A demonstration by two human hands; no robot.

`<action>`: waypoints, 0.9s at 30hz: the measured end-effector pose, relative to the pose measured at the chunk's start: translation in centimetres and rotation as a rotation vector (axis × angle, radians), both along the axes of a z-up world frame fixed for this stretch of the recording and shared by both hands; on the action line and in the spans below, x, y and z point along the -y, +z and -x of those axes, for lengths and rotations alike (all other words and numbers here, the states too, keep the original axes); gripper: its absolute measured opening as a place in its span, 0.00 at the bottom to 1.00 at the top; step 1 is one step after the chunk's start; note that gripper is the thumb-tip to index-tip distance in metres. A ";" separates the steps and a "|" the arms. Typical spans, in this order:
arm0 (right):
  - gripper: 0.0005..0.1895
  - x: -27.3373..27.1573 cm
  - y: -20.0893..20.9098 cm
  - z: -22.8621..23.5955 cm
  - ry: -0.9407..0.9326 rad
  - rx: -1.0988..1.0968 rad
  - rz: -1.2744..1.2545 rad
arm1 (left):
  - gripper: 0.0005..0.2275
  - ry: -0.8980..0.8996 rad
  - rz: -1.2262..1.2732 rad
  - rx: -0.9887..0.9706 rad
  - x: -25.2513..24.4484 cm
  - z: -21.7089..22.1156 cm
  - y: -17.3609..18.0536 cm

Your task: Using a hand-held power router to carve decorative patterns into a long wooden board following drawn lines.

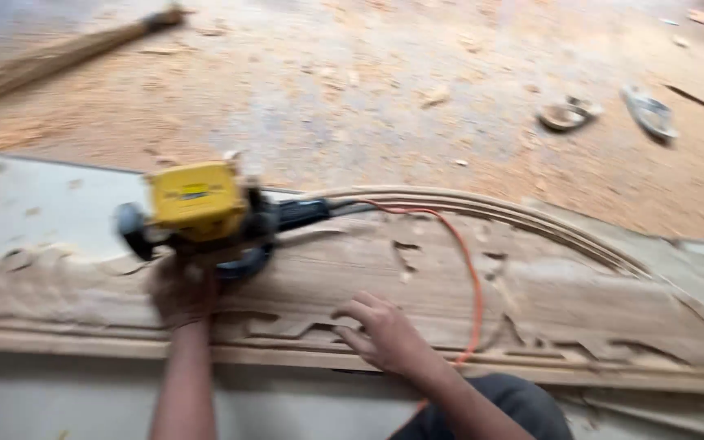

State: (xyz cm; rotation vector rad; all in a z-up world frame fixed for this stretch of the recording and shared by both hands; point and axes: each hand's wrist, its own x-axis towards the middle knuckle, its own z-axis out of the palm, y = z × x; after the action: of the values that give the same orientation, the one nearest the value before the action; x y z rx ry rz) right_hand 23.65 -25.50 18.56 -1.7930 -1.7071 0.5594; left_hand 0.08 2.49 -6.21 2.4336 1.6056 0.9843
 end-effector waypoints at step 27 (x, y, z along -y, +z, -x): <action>0.23 -8.1 -1.2 -4.1 -0.076 0.447 -0.310 | 0.12 0.035 0.021 0.265 2.3 -1.6 6.7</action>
State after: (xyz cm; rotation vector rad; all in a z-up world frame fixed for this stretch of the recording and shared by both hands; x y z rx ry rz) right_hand 27.71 -17.37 17.32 -1.8302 -1.8749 -0.1511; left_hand 1.63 0.21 0.46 2.1582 1.5628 1.2284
